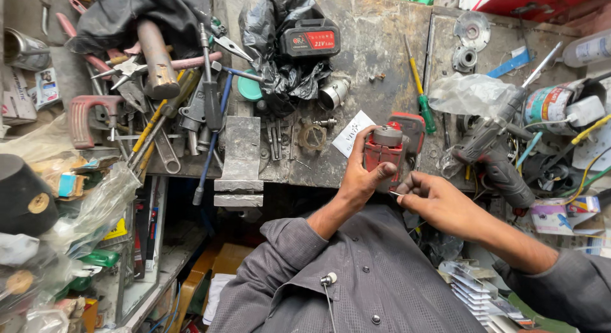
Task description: The person holds a red cordless impact driver on a cluttered workbench and works on its chuck and body with a small hand tool, turning and probing parts. They then wipe the tool with a cloth, wrap it in a black plastic bag, and later pick it up again to continue handling it.
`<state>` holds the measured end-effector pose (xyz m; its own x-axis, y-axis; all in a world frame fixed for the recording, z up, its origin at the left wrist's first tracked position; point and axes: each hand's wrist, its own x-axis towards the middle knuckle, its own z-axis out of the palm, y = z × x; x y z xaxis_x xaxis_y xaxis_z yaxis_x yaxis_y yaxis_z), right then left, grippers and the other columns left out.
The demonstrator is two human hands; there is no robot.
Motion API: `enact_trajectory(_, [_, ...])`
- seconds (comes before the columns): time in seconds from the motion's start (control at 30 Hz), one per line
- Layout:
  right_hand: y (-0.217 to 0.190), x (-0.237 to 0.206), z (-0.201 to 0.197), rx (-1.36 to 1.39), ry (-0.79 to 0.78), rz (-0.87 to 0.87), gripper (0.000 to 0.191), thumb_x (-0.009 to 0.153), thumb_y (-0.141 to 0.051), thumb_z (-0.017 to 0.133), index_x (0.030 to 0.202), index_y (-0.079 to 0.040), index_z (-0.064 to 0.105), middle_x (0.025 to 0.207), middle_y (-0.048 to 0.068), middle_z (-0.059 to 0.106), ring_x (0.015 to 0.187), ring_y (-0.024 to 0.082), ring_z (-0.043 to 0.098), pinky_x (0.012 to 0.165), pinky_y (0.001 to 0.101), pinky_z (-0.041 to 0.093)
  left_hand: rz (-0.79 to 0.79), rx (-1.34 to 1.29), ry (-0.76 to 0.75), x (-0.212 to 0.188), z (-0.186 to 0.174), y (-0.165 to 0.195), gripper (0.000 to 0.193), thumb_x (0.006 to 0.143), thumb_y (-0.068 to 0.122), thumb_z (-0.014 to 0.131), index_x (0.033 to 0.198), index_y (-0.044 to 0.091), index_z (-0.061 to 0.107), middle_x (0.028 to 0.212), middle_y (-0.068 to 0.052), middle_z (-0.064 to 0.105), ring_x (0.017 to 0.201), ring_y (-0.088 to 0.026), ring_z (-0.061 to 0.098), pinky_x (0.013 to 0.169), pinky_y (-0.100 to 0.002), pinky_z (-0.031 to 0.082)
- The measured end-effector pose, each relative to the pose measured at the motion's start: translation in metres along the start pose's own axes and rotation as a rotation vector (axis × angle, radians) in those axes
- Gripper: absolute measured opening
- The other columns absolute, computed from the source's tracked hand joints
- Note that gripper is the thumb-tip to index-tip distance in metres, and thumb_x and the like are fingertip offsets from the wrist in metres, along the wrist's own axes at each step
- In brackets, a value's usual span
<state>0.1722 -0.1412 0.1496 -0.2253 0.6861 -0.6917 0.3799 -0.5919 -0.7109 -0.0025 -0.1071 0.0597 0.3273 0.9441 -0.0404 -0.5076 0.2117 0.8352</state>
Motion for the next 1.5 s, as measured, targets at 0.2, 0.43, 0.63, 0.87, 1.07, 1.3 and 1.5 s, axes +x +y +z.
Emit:
enact_trajectory(0.2, [-0.039, -0.024, 0.000, -0.529, 0.177, 0.223, 0.022, 0.092, -0.020, 0.070, 0.107, -0.004, 0.071, 0.071, 0.011, 0.064, 0.060, 0.017, 0.047, 0.056, 0.0362, 0.040, -0.162, -0.290, 0.084, 0.006, -0.009, -0.013, 0.088, 0.095, 0.074, 0.048, 0.153, 0.009, 0.037, 0.139, -0.011, 0.052, 0.127, -0.020, 0.055, 0.110, -0.038, 0.047])
enact_trajectory(0.43, [-0.063, -0.045, -0.001, -0.527, 0.396, -0.393, 0.023, 0.089, -0.017, 0.071, 0.107, -0.003, 0.073, 0.092, 0.007, 0.078, 0.083, 0.010, 0.074, 0.076, 0.0271, 0.055, -0.289, -0.538, -0.052, 0.002, -0.017, 0.007, 0.093, 0.086, 0.082, 0.041, 0.152, 0.017, 0.031, 0.143, -0.017, 0.053, 0.126, -0.028, 0.059, 0.091, -0.044, 0.057])
enact_trajectory(0.63, [-0.041, -0.045, -0.003, -0.441, 0.523, -0.391, 0.023, 0.096, -0.015, 0.067, 0.114, -0.002, 0.069, 0.092, 0.008, 0.075, 0.083, 0.011, 0.068, 0.077, 0.0273, 0.053, -0.309, -0.557, -0.115, 0.001, -0.013, 0.018, 0.120, 0.067, 0.093, 0.047, 0.155, 0.013, 0.031, 0.144, -0.014, 0.054, 0.123, -0.025, 0.063, 0.087, -0.045, 0.060])
enact_trajectory(0.87, [-0.012, -0.010, -0.025, -0.364, 0.691, -0.225, 0.027, 0.100, -0.020, 0.064, 0.120, -0.002, 0.061, 0.084, 0.008, 0.065, 0.070, 0.015, 0.064, 0.065, 0.0309, 0.051, -0.406, -0.622, -0.203, 0.008, -0.027, 0.005, 0.124, 0.076, 0.097, 0.038, 0.158, 0.005, 0.042, 0.129, -0.016, 0.064, 0.088, -0.025, 0.070, 0.073, -0.042, 0.060])
enact_trajectory(1.07, [0.001, -0.001, -0.026, -0.692, 0.605, -0.387, 0.045, 0.085, -0.026, 0.075, 0.119, -0.001, 0.061, 0.107, 0.017, 0.063, 0.086, 0.032, 0.064, 0.074, 0.0379, 0.051, -0.518, -0.618, -0.220, 0.007, -0.043, -0.008, 0.119, 0.076, 0.097, 0.034, 0.155, 0.009, 0.040, 0.127, -0.018, 0.062, 0.085, -0.027, 0.071, 0.068, -0.041, 0.061])
enact_trajectory(1.3, [-0.007, -0.018, -0.032, -0.651, 0.614, -0.513, 0.046, 0.095, -0.008, 0.057, 0.141, -0.004, 0.059, 0.119, 0.019, 0.057, 0.110, 0.035, 0.060, 0.097, 0.0399, 0.049, -0.622, -0.851, -0.237, 0.009, -0.050, -0.021, 0.130, 0.075, 0.099, 0.034, 0.161, 0.003, 0.036, 0.143, -0.024, 0.058, 0.090, -0.032, 0.071, 0.069, -0.040, 0.061])
enact_trajectory(1.5, [-0.021, -0.039, -0.026, -0.619, 0.599, -0.455, 0.041, 0.093, -0.007, 0.067, 0.134, -0.008, 0.068, 0.098, 0.014, 0.063, 0.097, 0.030, 0.067, 0.084, 0.0372, 0.053, -0.594, -0.935, -0.300, 0.009, -0.049, -0.031, 0.128, 0.075, 0.097, 0.037, 0.162, 0.003, 0.036, 0.143, -0.026, 0.058, 0.093, -0.035, 0.072, 0.070, -0.040, 0.061])
